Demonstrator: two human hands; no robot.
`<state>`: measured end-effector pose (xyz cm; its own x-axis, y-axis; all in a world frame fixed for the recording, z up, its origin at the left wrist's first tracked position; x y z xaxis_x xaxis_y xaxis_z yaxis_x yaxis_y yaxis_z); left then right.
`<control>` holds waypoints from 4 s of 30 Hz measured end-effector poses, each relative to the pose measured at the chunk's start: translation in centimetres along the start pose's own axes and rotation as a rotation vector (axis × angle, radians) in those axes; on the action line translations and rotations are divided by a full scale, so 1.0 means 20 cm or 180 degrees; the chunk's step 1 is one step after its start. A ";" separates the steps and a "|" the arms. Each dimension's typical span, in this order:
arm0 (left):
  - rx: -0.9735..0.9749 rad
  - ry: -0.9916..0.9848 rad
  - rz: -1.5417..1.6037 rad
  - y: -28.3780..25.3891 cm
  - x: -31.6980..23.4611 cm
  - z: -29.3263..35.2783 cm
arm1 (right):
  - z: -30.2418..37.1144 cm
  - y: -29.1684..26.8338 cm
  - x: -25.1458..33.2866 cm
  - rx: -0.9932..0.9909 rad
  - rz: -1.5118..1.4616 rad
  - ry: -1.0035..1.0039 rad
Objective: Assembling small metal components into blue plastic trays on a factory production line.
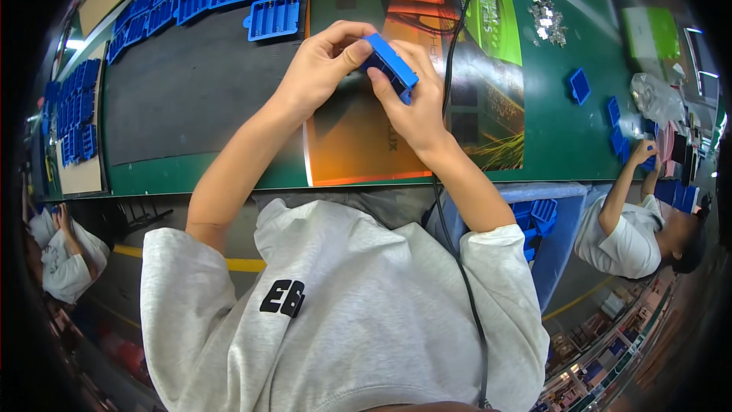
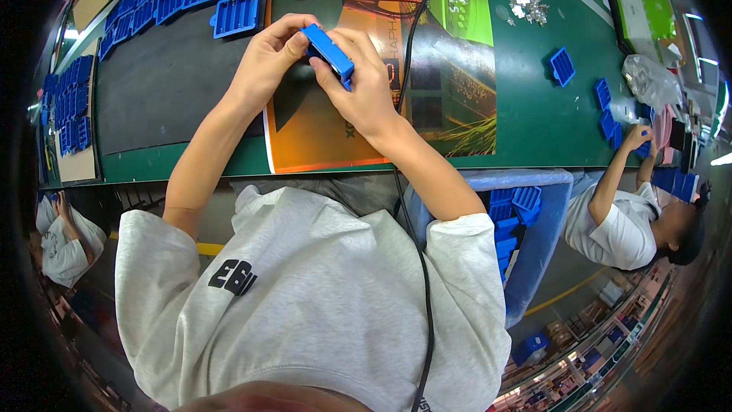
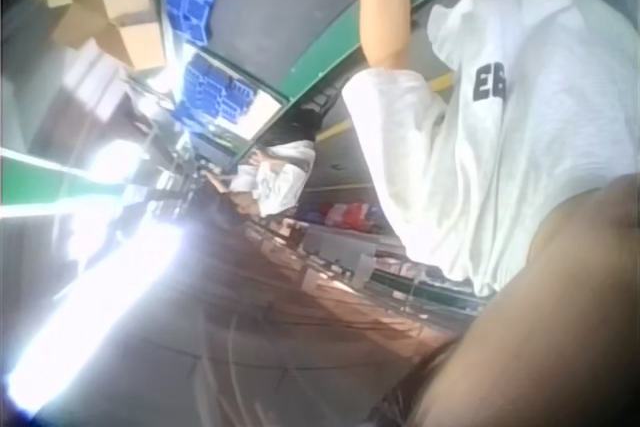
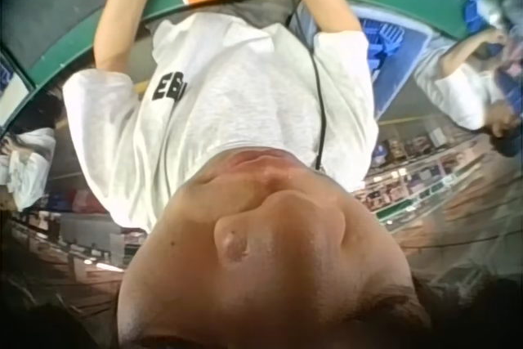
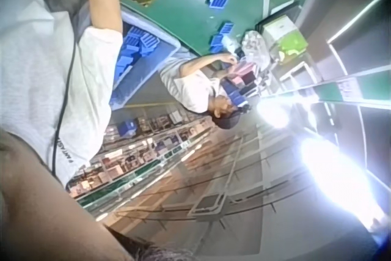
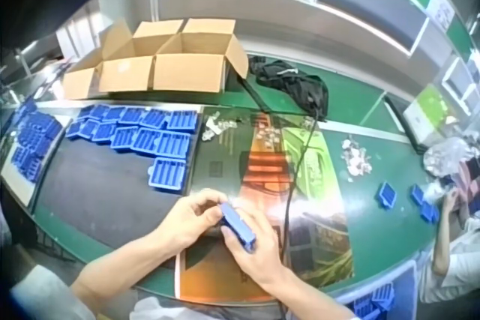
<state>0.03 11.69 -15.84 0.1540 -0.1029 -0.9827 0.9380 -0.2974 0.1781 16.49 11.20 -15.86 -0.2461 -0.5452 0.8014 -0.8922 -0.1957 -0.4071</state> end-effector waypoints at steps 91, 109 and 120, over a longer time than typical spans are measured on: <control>0.0246 -0.0536 0.1629 -0.01 0.00 -0.05 | -0.13 0.05 -0.17 0.0396 -0.2354 0.1331; -0.0061 0.1337 -0.2814 0.03 -0.35 -0.70 | -0.19 0.03 -0.27 -0.0115 -0.4008 0.1764; -0.0103 0.0824 -0.4047 0.27 0.00 -1.59 | -0.18 0.03 -0.36 0.0118 -0.4312 0.1570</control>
<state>14.92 40.26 -16.55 -0.7926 0.4192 -0.4428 0.4766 -0.0271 -0.8787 16.30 17.86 -20.26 0.6562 0.4043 0.6372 -0.5330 -0.3494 0.7706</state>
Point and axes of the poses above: each hand's wrist, its own z-axis away from the middle knuckle, its own y-axis out of the palm, x = y × z, the point moved 1 cm from there along -z, towards the middle knuckle, and after that the axes turned 7 degrees about x, right-handed, at the moved point
